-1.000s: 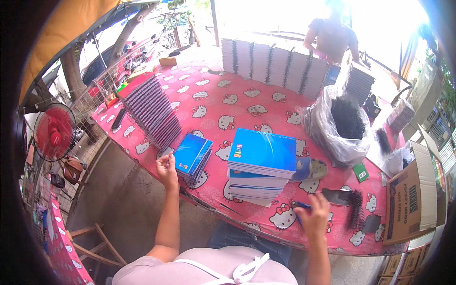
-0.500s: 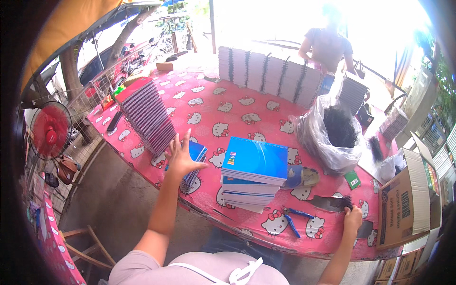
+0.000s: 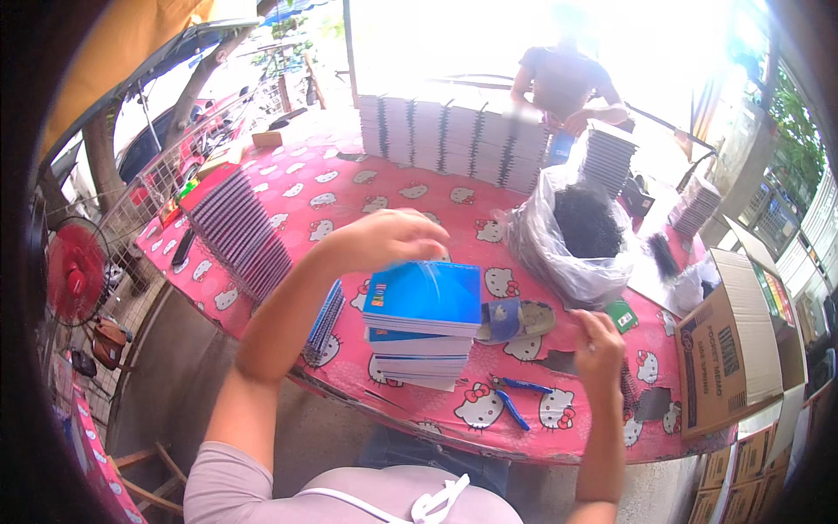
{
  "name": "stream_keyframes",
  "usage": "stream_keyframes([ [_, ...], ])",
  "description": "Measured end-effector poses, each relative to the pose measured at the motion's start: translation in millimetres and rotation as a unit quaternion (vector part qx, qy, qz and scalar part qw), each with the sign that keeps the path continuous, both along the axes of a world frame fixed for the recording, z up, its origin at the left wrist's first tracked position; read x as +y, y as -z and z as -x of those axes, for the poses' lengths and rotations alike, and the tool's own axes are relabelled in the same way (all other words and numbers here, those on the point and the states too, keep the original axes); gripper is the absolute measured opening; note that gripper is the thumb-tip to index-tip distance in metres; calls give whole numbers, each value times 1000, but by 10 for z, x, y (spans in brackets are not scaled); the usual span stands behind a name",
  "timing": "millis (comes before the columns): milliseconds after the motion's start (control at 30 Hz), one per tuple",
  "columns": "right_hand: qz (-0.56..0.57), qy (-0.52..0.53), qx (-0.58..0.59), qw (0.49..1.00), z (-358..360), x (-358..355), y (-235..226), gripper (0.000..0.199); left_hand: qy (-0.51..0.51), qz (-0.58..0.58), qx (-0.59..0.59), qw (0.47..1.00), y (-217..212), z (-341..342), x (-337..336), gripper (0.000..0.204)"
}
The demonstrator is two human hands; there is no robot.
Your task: The person assembles notebooks by sliding spiral bindings into the pre-punched holes of notebook covers and paper stacks, using pliers to trim and secure the wire, and gathering finished notebook components from a large bag.
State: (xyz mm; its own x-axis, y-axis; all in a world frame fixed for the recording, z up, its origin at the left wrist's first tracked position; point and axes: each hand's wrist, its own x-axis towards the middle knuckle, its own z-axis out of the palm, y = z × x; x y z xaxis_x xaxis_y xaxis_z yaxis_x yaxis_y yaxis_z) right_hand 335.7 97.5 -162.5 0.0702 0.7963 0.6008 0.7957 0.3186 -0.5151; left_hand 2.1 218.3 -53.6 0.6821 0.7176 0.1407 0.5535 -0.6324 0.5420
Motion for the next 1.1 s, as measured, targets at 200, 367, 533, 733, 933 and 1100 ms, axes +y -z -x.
stream_keyframes([
  [200,26,-103,90,990,445,113,-265,26,-36,138,92,986,-77,-241,152,26],
  [367,-19,-141,53,988,514,195,-467,28,-92,68,-63,991,-202,-258,-224,23],
  [533,32,-227,90,969,707,196,-730,28,-68,-77,-87,991,-117,-197,-433,21],
  [733,-47,-210,92,972,829,209,-989,26,-19,-198,-179,963,-256,-203,-620,20],
  [933,7,-237,26,971,882,337,-1173,23,-31,-219,-174,960,-106,-233,-627,19],
  [1100,109,-317,-1,942,800,453,-1229,16,-68,-151,-197,966,-132,-266,-633,18],
])
